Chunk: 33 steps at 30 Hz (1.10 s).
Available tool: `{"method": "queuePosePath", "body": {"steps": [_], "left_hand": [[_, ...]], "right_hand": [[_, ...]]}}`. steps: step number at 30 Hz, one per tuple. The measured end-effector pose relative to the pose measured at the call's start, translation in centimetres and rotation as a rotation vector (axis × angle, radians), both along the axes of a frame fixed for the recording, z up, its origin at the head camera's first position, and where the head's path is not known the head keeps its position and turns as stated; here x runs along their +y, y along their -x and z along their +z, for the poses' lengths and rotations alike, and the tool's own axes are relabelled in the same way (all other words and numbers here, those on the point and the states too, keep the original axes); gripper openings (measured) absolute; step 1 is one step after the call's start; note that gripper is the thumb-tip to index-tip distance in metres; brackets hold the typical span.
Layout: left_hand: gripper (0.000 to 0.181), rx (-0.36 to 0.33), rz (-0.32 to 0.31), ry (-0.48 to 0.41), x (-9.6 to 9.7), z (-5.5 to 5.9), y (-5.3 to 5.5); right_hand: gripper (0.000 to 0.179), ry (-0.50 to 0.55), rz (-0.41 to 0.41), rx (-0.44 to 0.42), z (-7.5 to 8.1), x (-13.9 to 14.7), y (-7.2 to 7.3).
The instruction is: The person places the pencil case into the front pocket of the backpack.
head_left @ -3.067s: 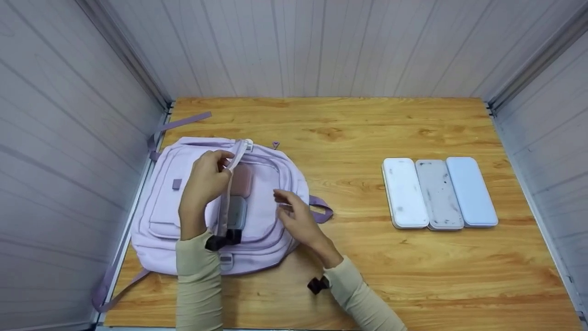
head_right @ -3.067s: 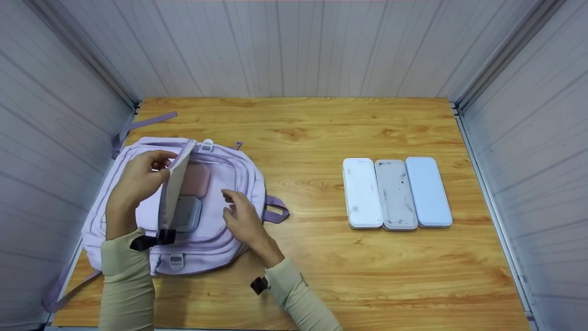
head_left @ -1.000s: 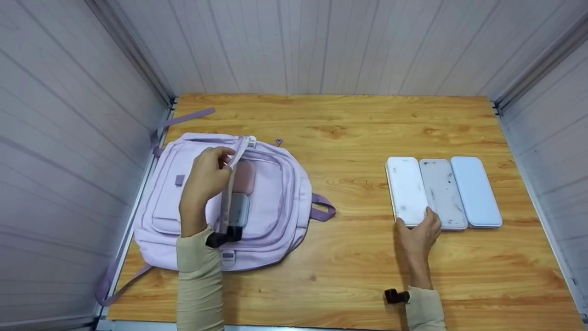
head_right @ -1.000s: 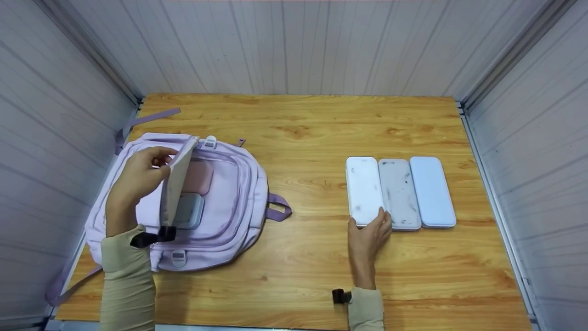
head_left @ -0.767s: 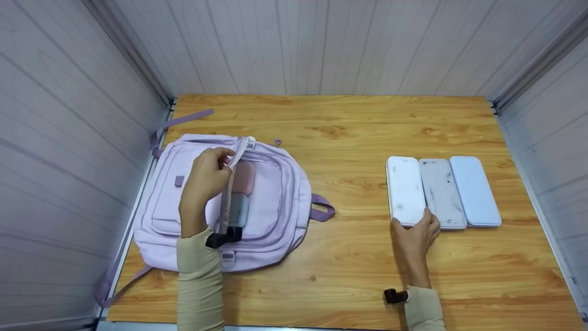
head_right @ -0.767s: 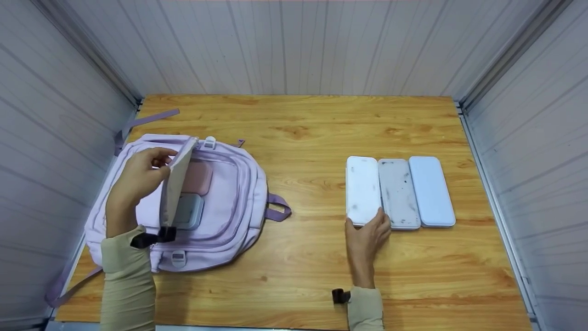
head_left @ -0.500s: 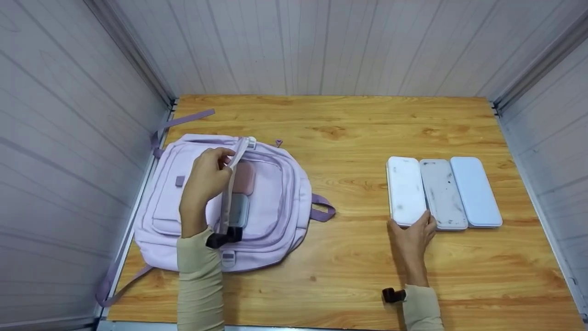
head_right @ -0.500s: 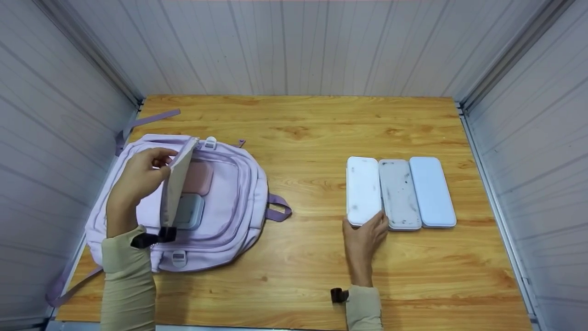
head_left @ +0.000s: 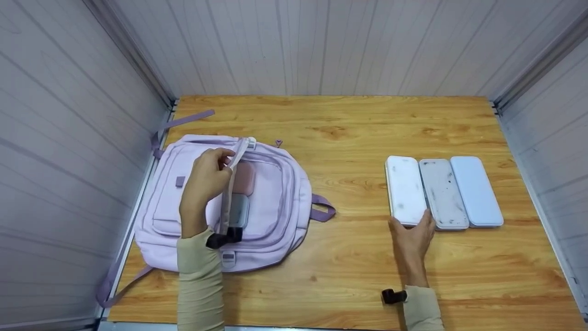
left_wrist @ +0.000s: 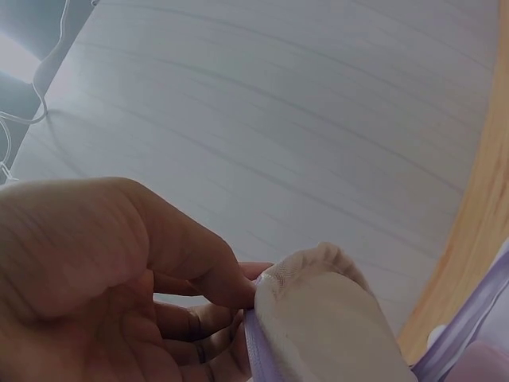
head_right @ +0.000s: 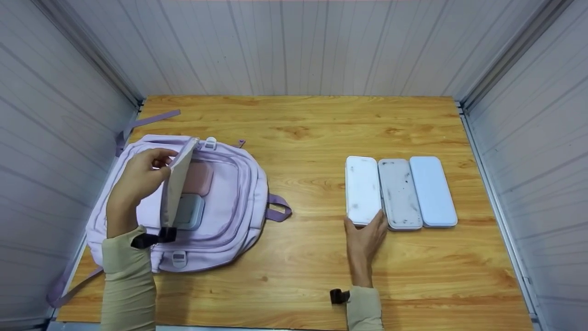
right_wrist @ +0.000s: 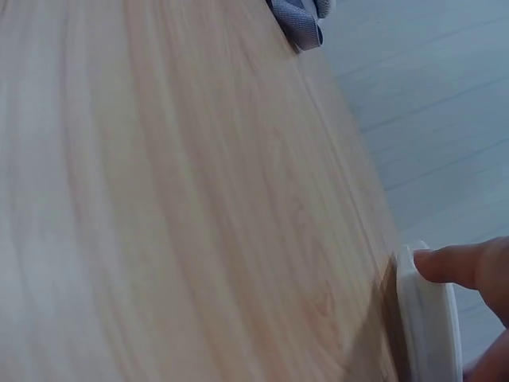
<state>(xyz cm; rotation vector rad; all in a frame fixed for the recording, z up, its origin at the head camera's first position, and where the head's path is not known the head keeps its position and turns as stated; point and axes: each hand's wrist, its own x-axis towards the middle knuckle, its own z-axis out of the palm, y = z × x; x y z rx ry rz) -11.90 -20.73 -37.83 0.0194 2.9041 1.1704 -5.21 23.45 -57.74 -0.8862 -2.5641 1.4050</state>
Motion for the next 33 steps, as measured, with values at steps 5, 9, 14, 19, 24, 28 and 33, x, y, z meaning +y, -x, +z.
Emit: {"method": "queuePosePath", "body": {"steps": [5, 9, 14, 19, 24, 28, 33], "left_hand": [[0.040, 0.009, 0.006, 0.010, -0.1, 0.0, 0.0], [0.040, 0.012, 0.007, 0.012, -0.1, 0.0, 0.0], [0.040, 0.011, 0.006, 0.009, -0.1, 0.0, -0.1], [0.039, 0.003, 0.008, 0.004, 0.0, 0.0, 0.0], [0.039, -0.001, 0.007, 0.001, 0.1, 0.0, 0.0], [0.039, -0.001, 0.004, 0.004, 0.2, 0.0, 0.0], [0.040, 0.003, 0.006, 0.017, 0.2, 0.0, -0.1]], "right_hand": [[0.106, 0.017, 0.004, 0.057, 0.2, 0.2, -0.2], [0.102, 0.051, 0.006, 0.093, 0.5, 0.2, -0.3], [0.100, 0.058, 0.002, 0.160, 0.9, 0.1, -0.2], [0.098, 0.026, 0.040, 0.285, 1.1, 0.0, 0.3], [0.095, -0.003, 0.100, 0.402, 1.3, -0.4, 0.8], [0.094, -0.036, 0.167, 0.481, 1.5, -0.9, 1.1], [0.093, -0.030, 0.272, 0.485, 2.0, -1.7, 1.5]]}}
